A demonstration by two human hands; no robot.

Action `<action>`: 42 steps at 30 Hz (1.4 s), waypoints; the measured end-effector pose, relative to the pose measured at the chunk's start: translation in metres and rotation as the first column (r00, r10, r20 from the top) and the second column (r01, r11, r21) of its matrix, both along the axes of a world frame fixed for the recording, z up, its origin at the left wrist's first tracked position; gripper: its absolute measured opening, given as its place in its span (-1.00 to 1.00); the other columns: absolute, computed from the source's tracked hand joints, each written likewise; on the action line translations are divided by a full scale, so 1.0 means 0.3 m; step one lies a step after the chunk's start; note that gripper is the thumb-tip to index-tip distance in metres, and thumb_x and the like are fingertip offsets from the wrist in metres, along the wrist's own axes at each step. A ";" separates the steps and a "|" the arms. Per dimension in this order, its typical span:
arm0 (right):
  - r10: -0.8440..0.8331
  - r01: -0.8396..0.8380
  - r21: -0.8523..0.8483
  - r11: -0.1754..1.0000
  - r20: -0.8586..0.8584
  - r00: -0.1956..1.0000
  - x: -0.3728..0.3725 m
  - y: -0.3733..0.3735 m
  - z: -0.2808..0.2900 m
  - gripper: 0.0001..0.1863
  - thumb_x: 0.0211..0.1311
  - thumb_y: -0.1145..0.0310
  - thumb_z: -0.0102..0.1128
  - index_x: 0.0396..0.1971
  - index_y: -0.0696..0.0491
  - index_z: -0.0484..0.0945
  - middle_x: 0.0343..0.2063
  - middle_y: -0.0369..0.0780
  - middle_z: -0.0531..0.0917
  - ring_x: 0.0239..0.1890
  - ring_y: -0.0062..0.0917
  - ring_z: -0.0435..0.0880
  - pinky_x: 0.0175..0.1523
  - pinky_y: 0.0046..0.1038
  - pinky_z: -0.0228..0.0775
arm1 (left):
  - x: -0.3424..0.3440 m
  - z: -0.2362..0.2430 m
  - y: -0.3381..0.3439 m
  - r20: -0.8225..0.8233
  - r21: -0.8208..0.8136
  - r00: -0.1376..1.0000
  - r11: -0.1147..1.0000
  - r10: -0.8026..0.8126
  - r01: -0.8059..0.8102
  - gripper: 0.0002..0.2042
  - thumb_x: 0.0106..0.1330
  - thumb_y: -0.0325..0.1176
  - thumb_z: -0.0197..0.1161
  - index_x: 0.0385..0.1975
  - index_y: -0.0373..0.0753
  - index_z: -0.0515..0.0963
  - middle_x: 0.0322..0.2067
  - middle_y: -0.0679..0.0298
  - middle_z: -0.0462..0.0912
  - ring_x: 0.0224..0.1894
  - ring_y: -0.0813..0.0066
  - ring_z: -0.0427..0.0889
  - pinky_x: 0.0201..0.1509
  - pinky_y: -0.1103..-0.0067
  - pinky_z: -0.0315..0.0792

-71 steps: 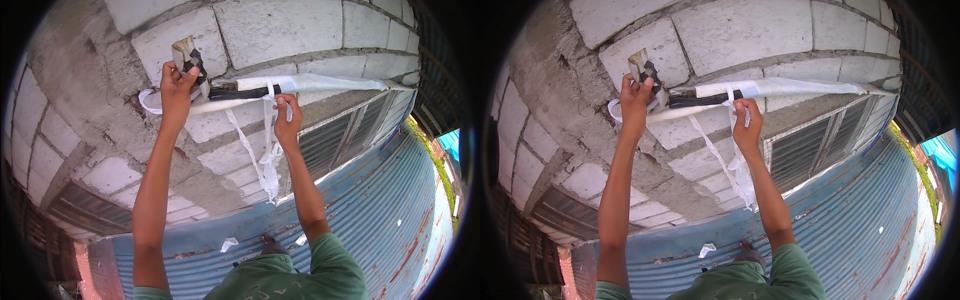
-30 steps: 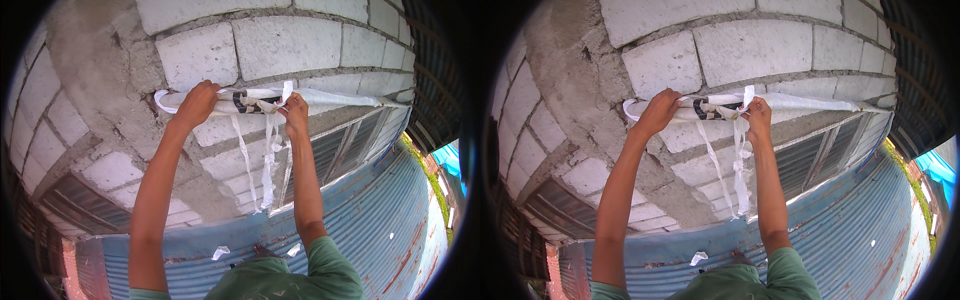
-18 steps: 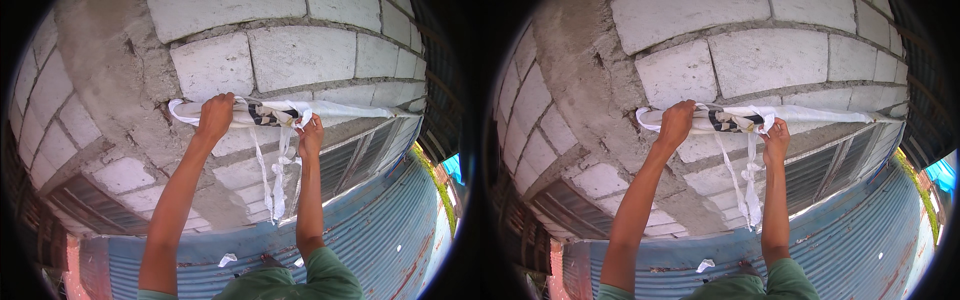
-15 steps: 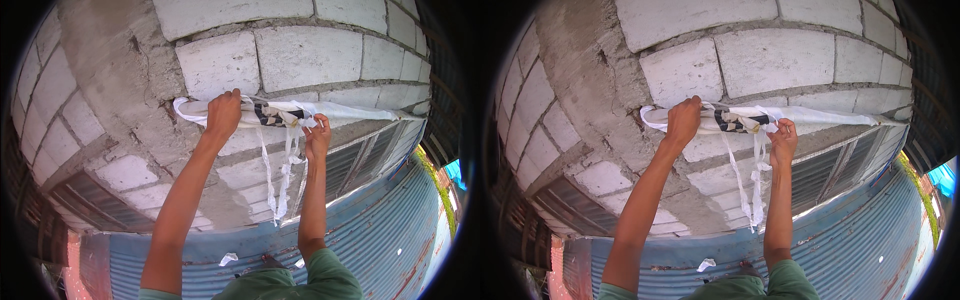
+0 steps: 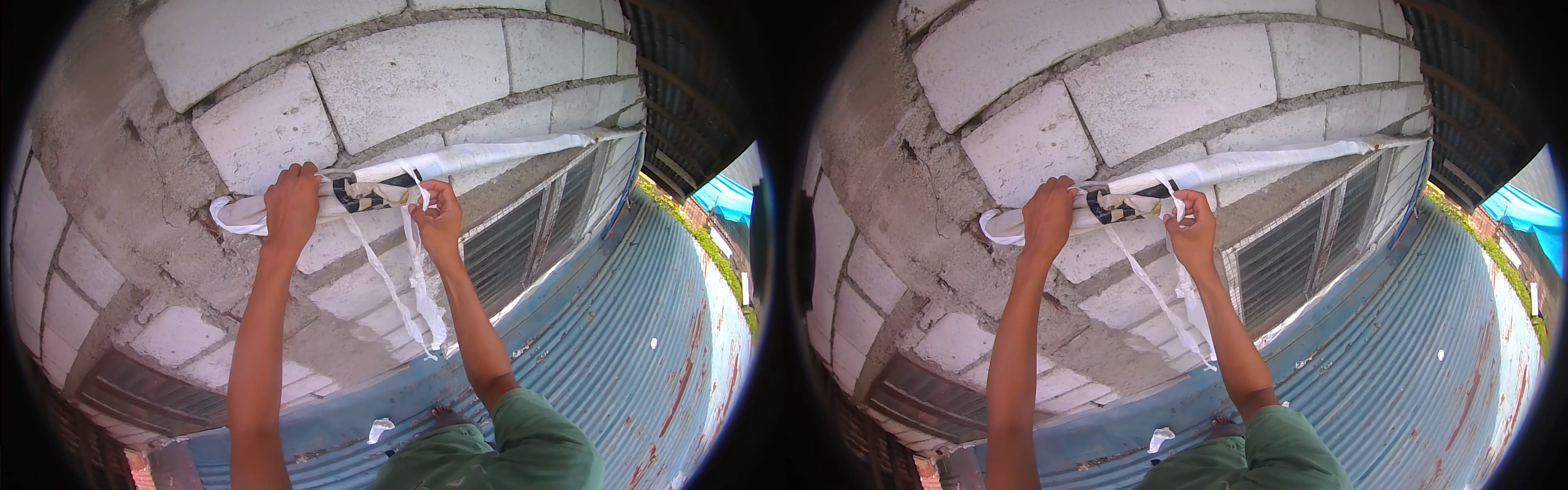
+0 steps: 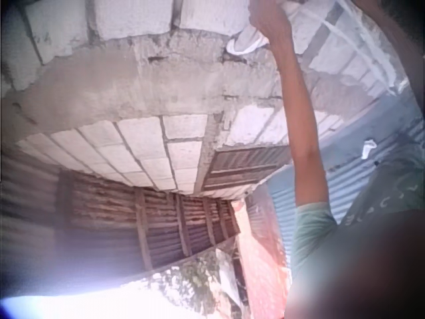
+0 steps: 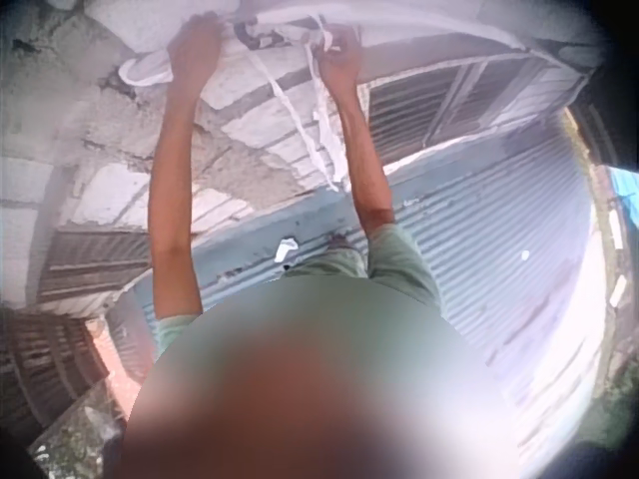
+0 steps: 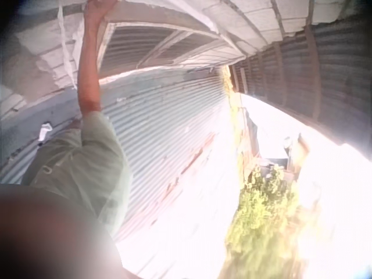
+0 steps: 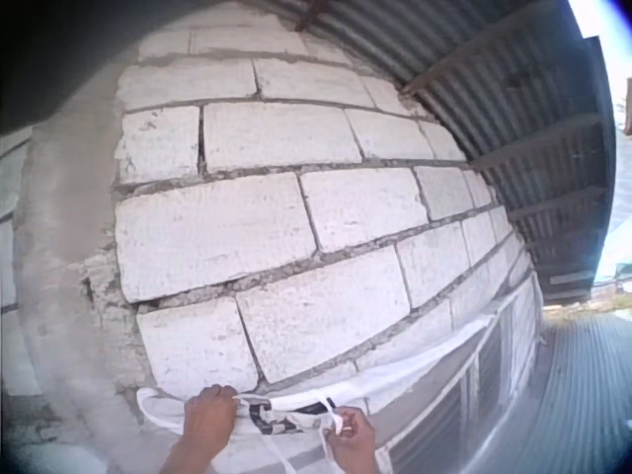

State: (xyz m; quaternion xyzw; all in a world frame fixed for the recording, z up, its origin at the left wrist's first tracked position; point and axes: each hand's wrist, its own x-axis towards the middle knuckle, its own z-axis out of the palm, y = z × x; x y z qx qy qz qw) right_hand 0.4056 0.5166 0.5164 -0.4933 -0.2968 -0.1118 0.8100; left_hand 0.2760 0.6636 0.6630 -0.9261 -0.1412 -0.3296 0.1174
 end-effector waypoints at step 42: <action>0.185 -0.177 0.062 0.982 -0.195 0.963 -0.046 -0.014 -0.260 -0.83 0.32 0.32 0.21 -0.42 0.07 0.49 -0.46 -0.38 0.57 -0.41 -0.77 0.44 -0.25 -0.65 0.29 | -0.225 -0.256 0.051 0.400 0.249 0.900 0.966 -0.173 0.075 -0.57 0.18 -0.53 0.21 0.09 -0.34 0.41 0.03 0.09 0.43 0.15 0.13 0.38 0.24 0.16 0.20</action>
